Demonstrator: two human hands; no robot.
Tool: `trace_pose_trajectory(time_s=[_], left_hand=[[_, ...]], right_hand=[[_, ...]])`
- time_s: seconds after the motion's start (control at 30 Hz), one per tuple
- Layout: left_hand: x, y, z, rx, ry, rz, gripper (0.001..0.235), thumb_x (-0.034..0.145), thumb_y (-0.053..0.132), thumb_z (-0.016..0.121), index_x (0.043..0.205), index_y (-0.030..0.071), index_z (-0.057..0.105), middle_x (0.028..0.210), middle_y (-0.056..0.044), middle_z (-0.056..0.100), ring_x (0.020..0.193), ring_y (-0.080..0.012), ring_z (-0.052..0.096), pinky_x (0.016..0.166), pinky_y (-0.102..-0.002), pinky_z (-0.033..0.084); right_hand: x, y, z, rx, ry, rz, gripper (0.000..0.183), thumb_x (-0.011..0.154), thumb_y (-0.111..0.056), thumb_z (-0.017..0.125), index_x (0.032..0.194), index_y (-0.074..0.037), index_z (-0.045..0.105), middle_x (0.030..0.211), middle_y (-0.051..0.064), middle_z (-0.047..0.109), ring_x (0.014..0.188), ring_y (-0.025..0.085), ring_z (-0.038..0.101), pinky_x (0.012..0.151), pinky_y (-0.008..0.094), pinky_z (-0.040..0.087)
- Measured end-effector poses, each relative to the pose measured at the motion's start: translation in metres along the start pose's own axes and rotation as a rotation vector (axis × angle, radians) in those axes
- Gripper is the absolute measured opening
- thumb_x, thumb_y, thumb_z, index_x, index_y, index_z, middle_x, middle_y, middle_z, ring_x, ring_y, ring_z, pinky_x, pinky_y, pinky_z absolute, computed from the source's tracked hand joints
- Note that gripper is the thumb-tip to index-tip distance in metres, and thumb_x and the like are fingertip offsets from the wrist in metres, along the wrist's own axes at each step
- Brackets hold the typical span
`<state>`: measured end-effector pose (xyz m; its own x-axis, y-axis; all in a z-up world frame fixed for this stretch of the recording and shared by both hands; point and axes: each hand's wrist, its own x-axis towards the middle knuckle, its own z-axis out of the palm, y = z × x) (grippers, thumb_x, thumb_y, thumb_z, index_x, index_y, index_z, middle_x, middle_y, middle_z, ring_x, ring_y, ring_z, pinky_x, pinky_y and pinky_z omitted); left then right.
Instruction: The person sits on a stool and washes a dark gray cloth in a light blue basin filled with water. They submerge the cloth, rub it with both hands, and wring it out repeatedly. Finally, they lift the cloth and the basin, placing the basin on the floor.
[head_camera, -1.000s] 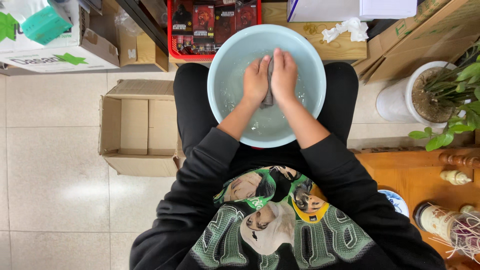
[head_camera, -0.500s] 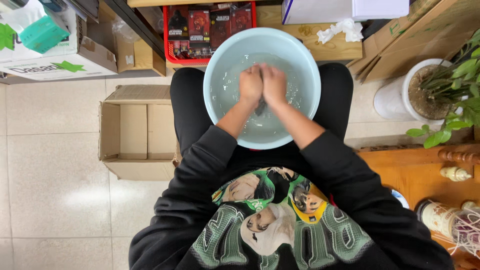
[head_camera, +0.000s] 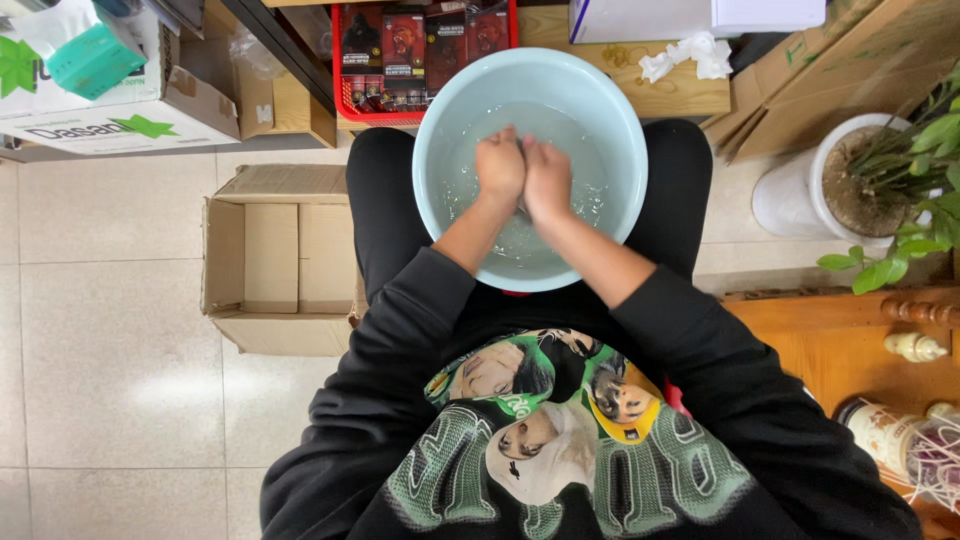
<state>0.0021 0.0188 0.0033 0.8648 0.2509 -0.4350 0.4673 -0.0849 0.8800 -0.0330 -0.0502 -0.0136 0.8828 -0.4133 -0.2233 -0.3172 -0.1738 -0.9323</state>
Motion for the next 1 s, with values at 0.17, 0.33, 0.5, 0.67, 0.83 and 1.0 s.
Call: trace_pose_trajectory(time_s=[0.17, 0.33, 0.5, 0.67, 0.83, 1.0], left_hand=[[-0.010, -0.002, 0.003, -0.092, 0.021, -0.020, 0.048, 0.106, 0.034, 0.052, 0.110, -0.007, 0.076, 0.102, -0.027, 0.077, 0.107, -0.0399, 0.073, 0.091, -0.055, 0.059], [-0.037, -0.012, 0.013, -0.085, -0.086, -0.018, 0.046, 0.105, 0.031, 0.053, 0.107, -0.008, 0.077, 0.100, -0.029, 0.076, 0.104, -0.0407, 0.073, 0.085, -0.056, 0.058], [-0.028, 0.003, -0.001, 0.008, -0.160, -0.071, 0.045, 0.105, 0.041, 0.049, 0.068, 0.016, 0.042, 0.067, 0.001, 0.041, 0.070, -0.0209, 0.038, 0.067, -0.038, 0.038], [-0.006, 0.014, -0.038, 0.394, -0.250, 0.019, 0.057, 0.084, 0.045, 0.062, 0.126, 0.007, 0.056, 0.127, -0.019, 0.073, 0.120, -0.0398, 0.067, 0.096, -0.046, 0.050], [-0.010, 0.001, -0.049, 0.775, -0.280, 0.304, 0.050, 0.095, 0.012, 0.067, 0.135, -0.005, 0.042, 0.124, -0.032, 0.060, 0.114, -0.0546, 0.068, 0.090, -0.064, 0.063], [0.001, -0.010, -0.051, 0.657, -0.106, 0.315, 0.032, 0.099, -0.001, 0.056, 0.127, -0.014, 0.047, 0.109, -0.031, 0.064, 0.100, -0.0512, 0.074, 0.079, -0.054, 0.067]], right_hand=[[0.014, -0.004, 0.003, 0.003, -0.012, -0.016, 0.042, 0.102, -0.044, 0.064, 0.084, -0.007, 0.078, 0.084, 0.013, 0.075, 0.093, 0.025, 0.071, 0.087, 0.042, 0.053], [0.039, -0.026, -0.009, -0.055, 0.007, -0.051, 0.046, 0.099, -0.051, 0.066, 0.079, -0.010, 0.076, 0.080, 0.009, 0.075, 0.086, 0.024, 0.071, 0.086, 0.040, 0.053], [0.048, -0.042, -0.029, -0.335, -0.067, -0.156, 0.059, 0.105, -0.059, 0.055, 0.068, -0.015, 0.045, 0.063, 0.000, 0.049, 0.068, 0.020, 0.045, 0.068, 0.040, 0.038], [0.047, -0.034, -0.052, -0.628, -0.283, -0.195, 0.039, 0.085, -0.045, 0.071, 0.097, -0.012, 0.054, 0.089, 0.008, 0.064, 0.087, 0.034, 0.060, 0.076, 0.048, 0.045], [0.027, -0.014, -0.054, -0.997, -0.449, -0.324, 0.058, 0.093, -0.013, 0.077, 0.141, -0.004, 0.046, 0.123, 0.029, 0.062, 0.115, 0.051, 0.068, 0.086, 0.062, 0.063], [0.035, -0.016, -0.054, -0.831, -0.333, -0.333, 0.034, 0.094, -0.001, 0.072, 0.125, 0.008, 0.061, 0.112, 0.032, 0.069, 0.107, 0.052, 0.072, 0.078, 0.061, 0.064]])
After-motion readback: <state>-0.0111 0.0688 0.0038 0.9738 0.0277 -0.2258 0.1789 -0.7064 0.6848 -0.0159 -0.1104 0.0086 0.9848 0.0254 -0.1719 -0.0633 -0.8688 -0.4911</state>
